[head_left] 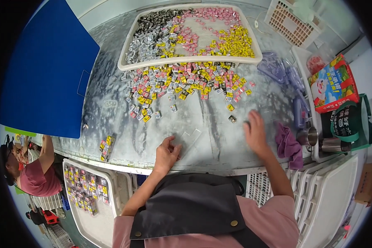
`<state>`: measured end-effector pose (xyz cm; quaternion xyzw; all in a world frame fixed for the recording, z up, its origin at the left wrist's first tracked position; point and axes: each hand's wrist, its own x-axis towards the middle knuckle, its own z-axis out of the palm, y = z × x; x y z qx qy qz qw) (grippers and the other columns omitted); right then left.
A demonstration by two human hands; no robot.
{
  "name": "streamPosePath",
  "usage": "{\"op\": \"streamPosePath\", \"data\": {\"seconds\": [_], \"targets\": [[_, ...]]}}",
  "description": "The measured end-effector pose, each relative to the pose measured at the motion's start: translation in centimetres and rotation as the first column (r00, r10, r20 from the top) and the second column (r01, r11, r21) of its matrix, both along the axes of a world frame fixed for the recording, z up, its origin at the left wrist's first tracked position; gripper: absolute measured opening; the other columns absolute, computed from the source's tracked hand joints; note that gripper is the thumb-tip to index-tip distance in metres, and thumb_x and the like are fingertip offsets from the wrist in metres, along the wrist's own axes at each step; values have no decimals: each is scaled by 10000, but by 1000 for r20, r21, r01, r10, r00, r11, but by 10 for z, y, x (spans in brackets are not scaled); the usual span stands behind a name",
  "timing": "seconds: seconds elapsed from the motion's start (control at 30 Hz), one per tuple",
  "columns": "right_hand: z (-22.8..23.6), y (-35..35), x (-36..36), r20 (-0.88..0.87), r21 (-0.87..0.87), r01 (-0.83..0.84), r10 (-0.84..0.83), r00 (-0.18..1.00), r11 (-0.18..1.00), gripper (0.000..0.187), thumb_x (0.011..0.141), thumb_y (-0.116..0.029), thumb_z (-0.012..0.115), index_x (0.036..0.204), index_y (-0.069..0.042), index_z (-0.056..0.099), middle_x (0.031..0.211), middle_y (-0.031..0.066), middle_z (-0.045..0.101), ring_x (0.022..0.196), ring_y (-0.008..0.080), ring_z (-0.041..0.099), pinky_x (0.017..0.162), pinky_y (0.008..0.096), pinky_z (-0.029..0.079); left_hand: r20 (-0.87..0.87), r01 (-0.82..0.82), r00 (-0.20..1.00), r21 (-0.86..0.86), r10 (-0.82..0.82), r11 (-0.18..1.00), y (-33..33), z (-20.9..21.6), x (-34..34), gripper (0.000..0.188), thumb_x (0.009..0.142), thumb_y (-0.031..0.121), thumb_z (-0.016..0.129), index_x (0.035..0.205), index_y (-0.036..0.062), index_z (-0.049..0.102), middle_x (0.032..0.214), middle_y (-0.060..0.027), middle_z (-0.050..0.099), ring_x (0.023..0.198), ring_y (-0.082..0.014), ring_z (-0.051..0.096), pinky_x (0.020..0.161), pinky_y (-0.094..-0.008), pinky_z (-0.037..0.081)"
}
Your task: Arranging small colorful toy blocks into specific patterns and placing them into clear plastic bags for packaging.
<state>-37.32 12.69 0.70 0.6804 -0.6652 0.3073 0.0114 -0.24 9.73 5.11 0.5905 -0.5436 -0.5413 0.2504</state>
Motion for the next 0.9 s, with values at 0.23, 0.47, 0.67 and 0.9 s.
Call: {"op": "streamPosePath", "data": {"seconds": [0.23, 0.47, 0.67, 0.9], "targets": [[23, -81, -45, 95, 68, 12, -18, 995, 998, 463, 949, -191, 623, 1323, 49, 495, 1295, 252, 538, 1199, 441, 509, 1048, 461, 410, 286, 164, 957, -420, -41, 892, -1, -12, 2, 393, 862, 89, 724, 1212, -58, 622, 770, -106, 620, 623, -152, 581, 605, -309, 491], [-27, -155, -60, 456, -56, 407, -340, 822, 912, 624, 990, -363, 570, 1407, 81, 436, 1410, 291, 490, 1316, 452, 452, 1122, 458, 352, 306, 148, 952, -436, -9, 888, -2, -7, 10, 374, 862, 80, 713, 1207, -40, 631, 815, -117, 588, 599, -189, 565, 593, -318, 488], [-24, -166, -29, 271, 32, 214, -215, 938, 976, 574, 990, -388, 565, 1337, 68, 527, 1455, 304, 442, 1353, 448, 415, 1156, 451, 306, 319, 135, 948, -458, 21, 879, -3, -7, 6, 362, 863, 92, 720, 1195, -29, 642, 804, -113, 580, 608, -194, 580, 597, -324, 494], [11, -140, 90, 636, 128, -268, 128, 761, 955, 520, 973, -331, 615, 1362, 2, 525, 1486, 244, 422, 1384, 411, 392, 1162, 481, 294, 280, 114, 960, -409, 5, 905, -3, -5, 7, 391, 859, 109, 722, 1221, -14, 636, 835, -132, 596, 634, -234, 610, 615, -348, 512]]}}
